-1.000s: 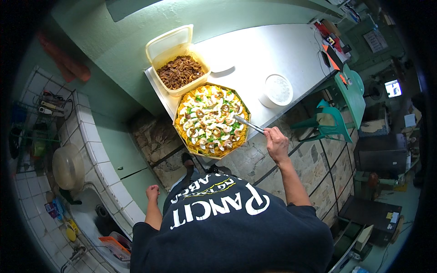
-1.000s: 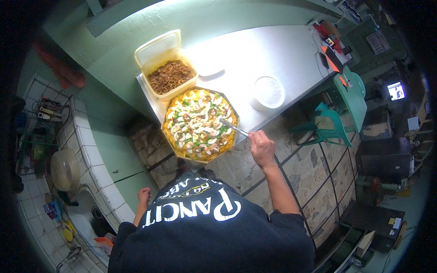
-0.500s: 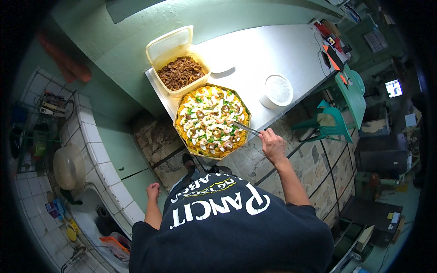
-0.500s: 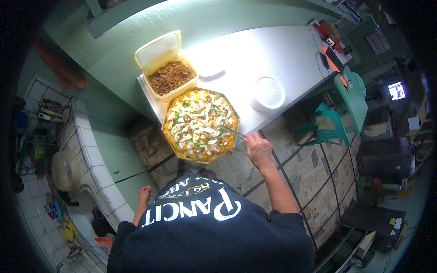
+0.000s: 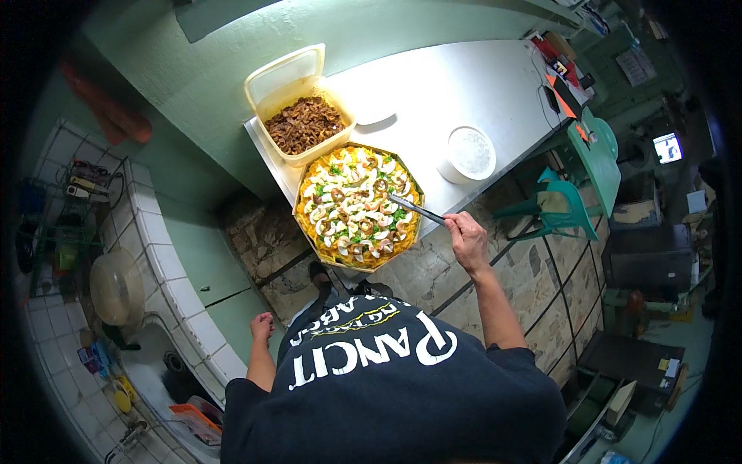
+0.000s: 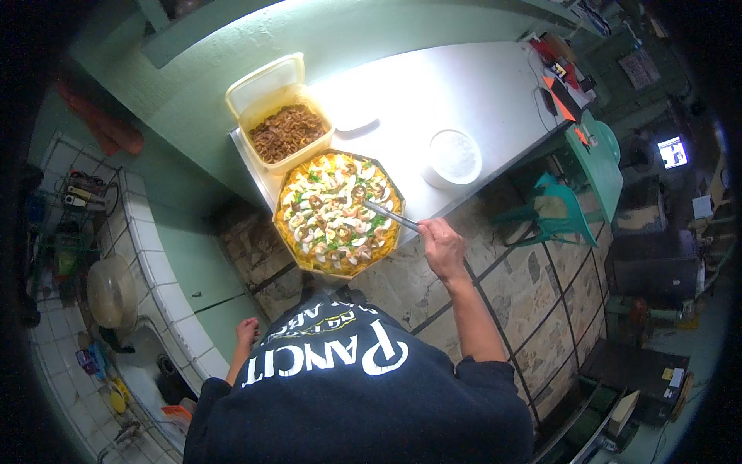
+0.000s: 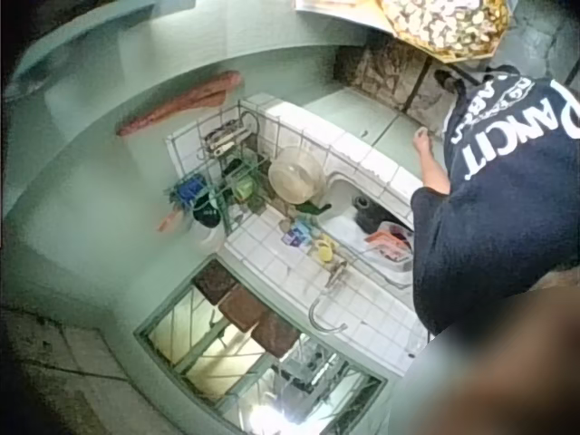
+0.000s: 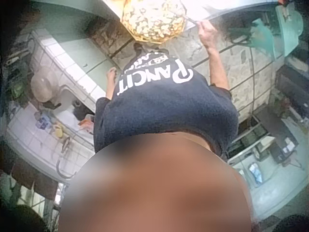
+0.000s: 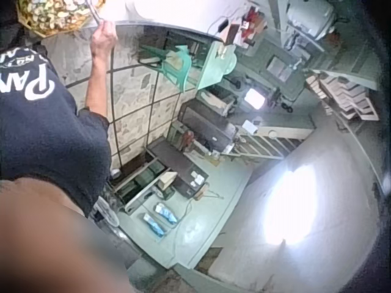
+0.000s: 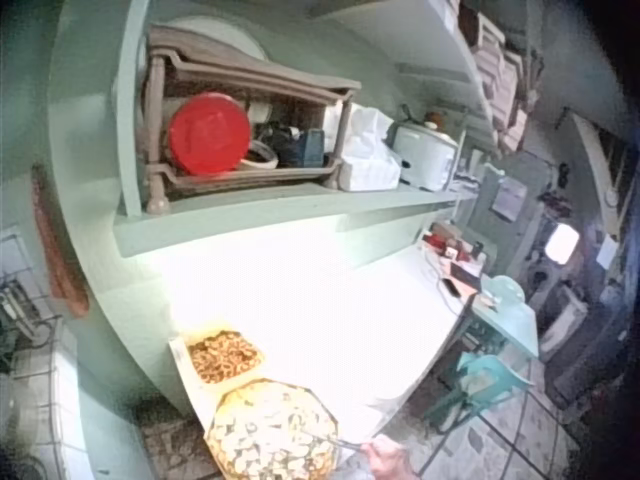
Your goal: The person adds cooked noodles from a container onto a large octagonal tray of pancit using tongs. They then wrap the tray in plastic, place a branded lid on top, and secure it with a rubber band.
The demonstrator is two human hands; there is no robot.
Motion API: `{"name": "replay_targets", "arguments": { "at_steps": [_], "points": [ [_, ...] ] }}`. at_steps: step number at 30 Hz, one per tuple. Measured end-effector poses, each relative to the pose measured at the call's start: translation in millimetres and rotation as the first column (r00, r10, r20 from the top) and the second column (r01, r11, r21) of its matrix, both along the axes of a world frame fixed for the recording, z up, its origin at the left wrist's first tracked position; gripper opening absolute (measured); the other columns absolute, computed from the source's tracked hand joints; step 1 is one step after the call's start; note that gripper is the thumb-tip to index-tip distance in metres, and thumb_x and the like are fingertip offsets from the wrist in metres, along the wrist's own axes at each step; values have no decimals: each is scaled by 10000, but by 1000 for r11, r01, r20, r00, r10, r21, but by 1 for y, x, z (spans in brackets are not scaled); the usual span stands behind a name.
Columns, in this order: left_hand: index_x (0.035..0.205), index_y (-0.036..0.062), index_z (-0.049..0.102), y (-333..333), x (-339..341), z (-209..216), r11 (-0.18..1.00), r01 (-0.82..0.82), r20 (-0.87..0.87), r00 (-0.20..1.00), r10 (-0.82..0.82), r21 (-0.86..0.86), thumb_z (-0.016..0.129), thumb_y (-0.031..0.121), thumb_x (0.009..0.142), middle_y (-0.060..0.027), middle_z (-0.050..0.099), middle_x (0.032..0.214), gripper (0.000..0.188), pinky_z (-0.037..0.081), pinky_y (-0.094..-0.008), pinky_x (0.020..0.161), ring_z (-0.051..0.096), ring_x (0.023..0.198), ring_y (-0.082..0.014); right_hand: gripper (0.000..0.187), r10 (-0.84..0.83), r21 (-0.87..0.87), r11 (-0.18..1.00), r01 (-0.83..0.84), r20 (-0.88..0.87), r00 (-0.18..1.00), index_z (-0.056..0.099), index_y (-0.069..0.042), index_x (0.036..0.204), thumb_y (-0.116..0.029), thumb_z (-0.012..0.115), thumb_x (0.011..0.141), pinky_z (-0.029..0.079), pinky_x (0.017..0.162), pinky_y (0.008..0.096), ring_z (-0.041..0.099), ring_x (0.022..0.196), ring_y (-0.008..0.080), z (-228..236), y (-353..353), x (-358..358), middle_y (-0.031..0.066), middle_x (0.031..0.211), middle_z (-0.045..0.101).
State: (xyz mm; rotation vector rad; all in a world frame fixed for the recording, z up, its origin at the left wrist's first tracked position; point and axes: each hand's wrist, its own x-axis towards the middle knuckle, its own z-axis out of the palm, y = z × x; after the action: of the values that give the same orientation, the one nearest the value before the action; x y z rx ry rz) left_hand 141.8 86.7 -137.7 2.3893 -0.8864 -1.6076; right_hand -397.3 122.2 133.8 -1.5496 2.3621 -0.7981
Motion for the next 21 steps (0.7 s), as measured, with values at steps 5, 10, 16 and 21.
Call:
{"name": "replay_targets", "arguments": {
  "at_steps": [5,10,16,21],
  "points": [
    [905,111,621,5,5,-1,1000,7,-20,1000,-7,4,616,184,851,7,605,706,91,357,-244,405,553,523,-106,199,46,107,994,-34,-111,993,637,-64,977,-215,534,899,483,678,402,614,794,317,-13,3,1,113,906,587],
    [883,116,604,12,9,3,998,4,-9,1000,-4,63,565,224,886,21,570,658,115,337,-248,400,531,507,-100,201,67,163,986,-45,-134,989,632,-75,957,-236,522,904,482,678,422,611,788,330,-15,6,-2,112,916,582],
    [910,130,609,18,8,5,999,5,-5,1000,-5,48,561,237,895,24,577,675,118,347,-256,416,537,517,-99,209,54,209,978,-25,-133,990,636,-89,929,-251,504,916,483,657,439,612,761,342,-15,6,-2,108,898,587],
    [947,135,620,15,4,3,998,-11,9,1000,11,55,577,229,888,24,590,711,119,348,-250,414,544,532,-97,224,51,166,986,-31,-120,991,641,-91,919,-263,497,919,484,659,442,613,763,342,-15,7,-2,102,890,589]
  ]
}}
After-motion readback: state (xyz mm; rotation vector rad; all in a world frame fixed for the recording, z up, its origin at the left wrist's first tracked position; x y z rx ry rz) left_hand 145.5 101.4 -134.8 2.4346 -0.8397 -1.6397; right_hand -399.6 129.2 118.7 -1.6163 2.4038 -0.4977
